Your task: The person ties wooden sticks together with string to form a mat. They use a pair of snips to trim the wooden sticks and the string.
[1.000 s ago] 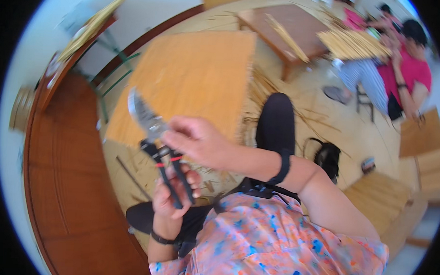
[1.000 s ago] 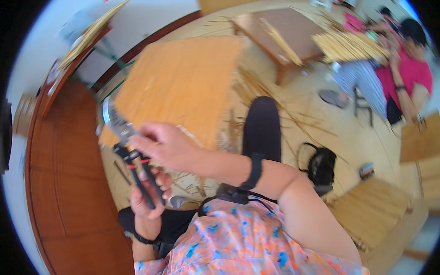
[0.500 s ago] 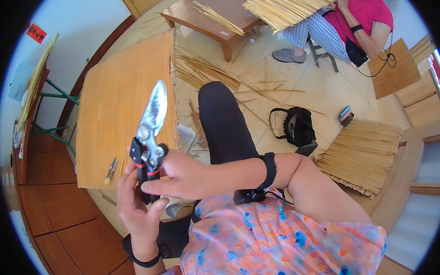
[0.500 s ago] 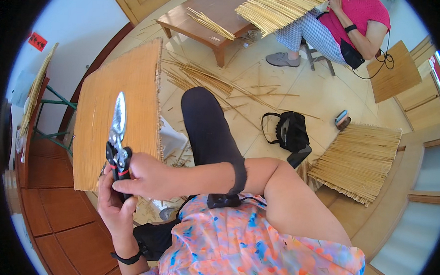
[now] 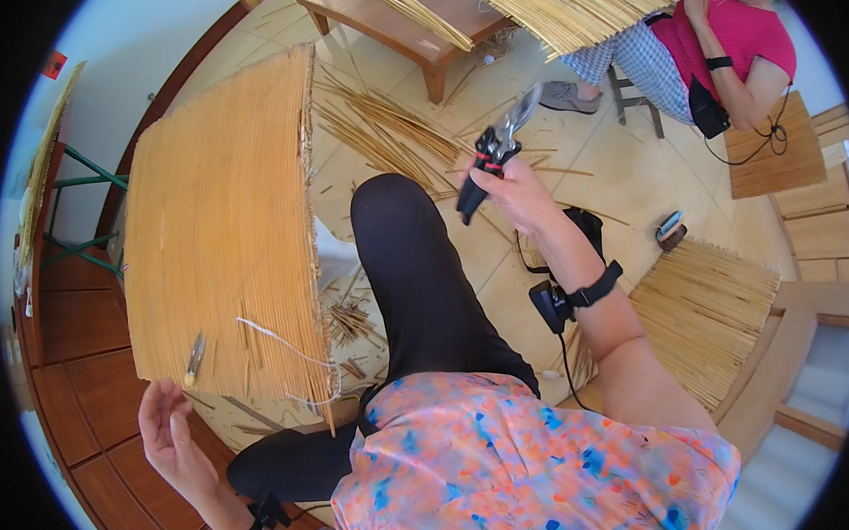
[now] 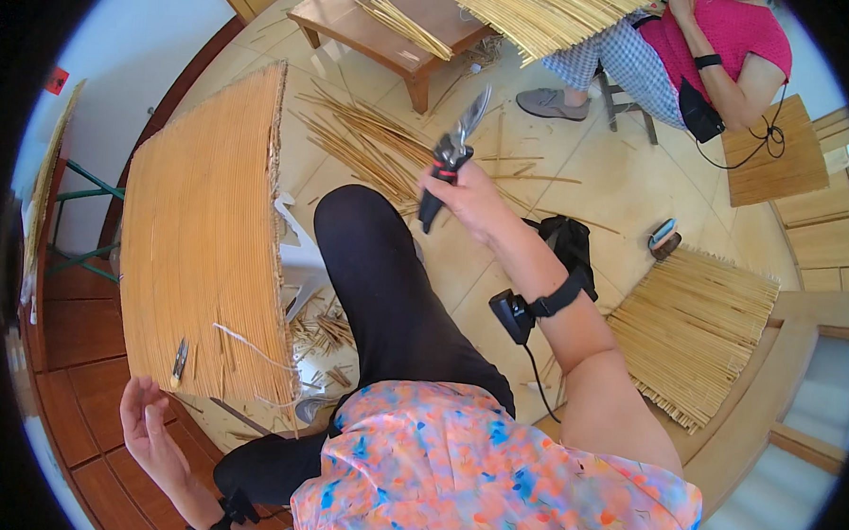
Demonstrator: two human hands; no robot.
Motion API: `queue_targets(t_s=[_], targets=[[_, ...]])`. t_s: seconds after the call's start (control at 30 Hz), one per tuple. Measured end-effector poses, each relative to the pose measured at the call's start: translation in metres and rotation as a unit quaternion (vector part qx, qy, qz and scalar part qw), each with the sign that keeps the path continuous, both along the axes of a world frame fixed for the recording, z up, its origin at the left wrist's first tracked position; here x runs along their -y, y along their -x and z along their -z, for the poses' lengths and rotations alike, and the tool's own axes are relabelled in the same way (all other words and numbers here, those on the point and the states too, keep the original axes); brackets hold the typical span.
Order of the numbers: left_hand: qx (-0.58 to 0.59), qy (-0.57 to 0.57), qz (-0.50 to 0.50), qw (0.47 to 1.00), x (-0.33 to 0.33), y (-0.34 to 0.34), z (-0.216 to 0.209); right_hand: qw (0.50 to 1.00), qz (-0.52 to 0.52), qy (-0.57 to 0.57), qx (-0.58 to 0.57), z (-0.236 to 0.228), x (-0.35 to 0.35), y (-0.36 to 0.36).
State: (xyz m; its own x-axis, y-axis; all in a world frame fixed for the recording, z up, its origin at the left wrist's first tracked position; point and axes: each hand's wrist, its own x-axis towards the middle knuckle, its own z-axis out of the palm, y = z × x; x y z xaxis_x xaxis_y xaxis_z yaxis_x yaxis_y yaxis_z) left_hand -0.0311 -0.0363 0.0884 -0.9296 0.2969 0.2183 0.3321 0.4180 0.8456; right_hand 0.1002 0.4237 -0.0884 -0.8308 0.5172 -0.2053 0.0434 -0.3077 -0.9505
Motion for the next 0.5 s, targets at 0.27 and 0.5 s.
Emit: queue_targets(t_s=[0.27,0.5], targets=[[0.116,0.080,-0.163,0.976,0.054,0.017,0.031,0.877,-0.067,-0.143,0.453,0.219,-0.063,0.014],[0.222,0.153,-0.240,0.932,0.078,0.019,0.058,0.758,-0.100,-0.413,0.496,0.313,-0.084,0.027]])
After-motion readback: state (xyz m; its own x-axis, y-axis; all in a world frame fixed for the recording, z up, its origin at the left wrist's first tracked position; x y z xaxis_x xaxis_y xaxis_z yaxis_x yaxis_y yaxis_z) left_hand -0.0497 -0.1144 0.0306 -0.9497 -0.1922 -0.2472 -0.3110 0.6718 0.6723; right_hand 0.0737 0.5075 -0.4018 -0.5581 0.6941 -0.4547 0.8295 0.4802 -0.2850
